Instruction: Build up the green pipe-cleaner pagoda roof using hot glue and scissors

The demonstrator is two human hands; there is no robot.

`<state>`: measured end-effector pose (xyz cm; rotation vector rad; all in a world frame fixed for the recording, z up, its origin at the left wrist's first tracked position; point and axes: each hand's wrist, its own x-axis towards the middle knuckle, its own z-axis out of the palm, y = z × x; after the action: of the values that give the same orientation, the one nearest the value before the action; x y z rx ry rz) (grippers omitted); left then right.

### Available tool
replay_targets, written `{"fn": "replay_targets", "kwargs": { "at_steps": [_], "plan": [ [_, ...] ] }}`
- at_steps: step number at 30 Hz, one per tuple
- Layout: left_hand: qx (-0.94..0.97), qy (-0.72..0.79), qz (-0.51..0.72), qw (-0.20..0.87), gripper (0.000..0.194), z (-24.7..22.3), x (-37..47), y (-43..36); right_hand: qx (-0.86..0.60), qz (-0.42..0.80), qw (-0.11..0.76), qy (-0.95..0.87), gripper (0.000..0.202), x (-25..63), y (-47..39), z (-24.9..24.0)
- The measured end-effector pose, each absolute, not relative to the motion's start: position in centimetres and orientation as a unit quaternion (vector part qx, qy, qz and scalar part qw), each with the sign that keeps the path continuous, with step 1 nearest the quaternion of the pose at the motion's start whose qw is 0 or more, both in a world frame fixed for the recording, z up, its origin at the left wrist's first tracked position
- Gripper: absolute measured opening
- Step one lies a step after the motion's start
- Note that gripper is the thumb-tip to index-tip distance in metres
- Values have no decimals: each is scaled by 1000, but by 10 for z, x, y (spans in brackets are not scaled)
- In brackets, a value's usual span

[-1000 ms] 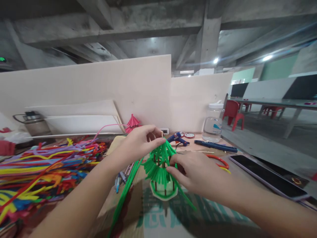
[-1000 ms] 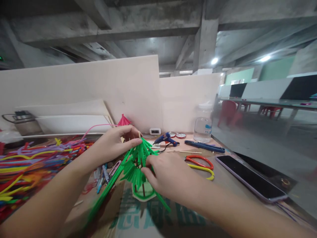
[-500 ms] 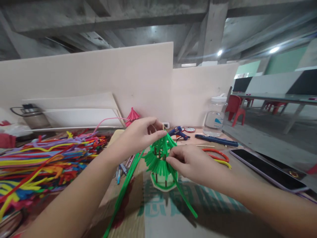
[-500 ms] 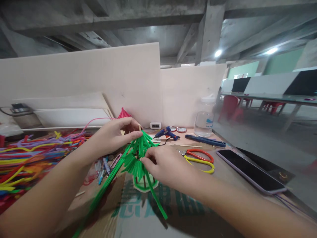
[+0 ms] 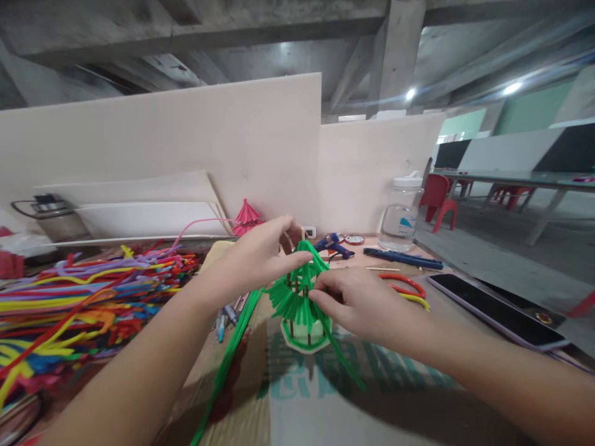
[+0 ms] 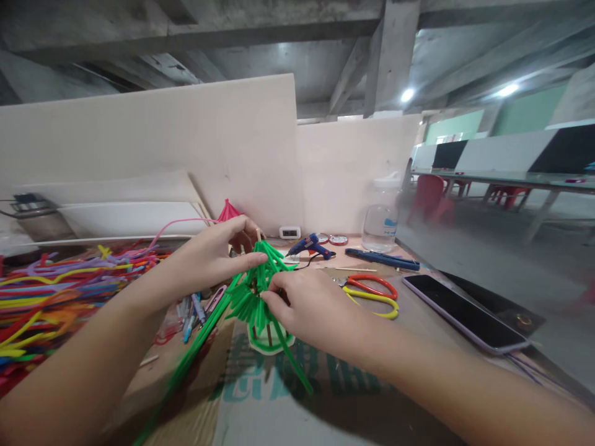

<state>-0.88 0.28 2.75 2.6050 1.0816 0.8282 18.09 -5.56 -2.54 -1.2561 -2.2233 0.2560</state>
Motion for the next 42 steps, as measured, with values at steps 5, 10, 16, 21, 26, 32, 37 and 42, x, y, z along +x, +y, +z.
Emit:
{"fn": "replay_targets", "kwargs": {
  "at_steps": [5,10,16,21,26,32,37,42],
  "plan": [
    [876,362,304,95,24,29,-7,3,-470,89,282,-831,27,181,-56,-26],
    [877,348,320,92,25,30,-6,2,-468,90,278,-834,27,180,-56,-27],
    [873,350,317,121,26,29,-7,4,-462,73,280,-838,27,181,-55,-29],
    [882,351,272,155,29,32,-12,5,-459,69,283,-839,27,182,-55,-28],
    [898,356,219,138,41,34,-13,0,-463,82,286,-835,24,181,-55,-25],
    [906,350,213,101,44,32,-13,1,-453,87,293,-837,24,182,-54,-28],
    [907,361,198,91,51,30,-14,2,-457,85,288,-837,23,183,-53,-27],
    [900,363,226,87,43,30,-13,1,-459,79,280,-839,26,180,-55,-28]
  ]
}}
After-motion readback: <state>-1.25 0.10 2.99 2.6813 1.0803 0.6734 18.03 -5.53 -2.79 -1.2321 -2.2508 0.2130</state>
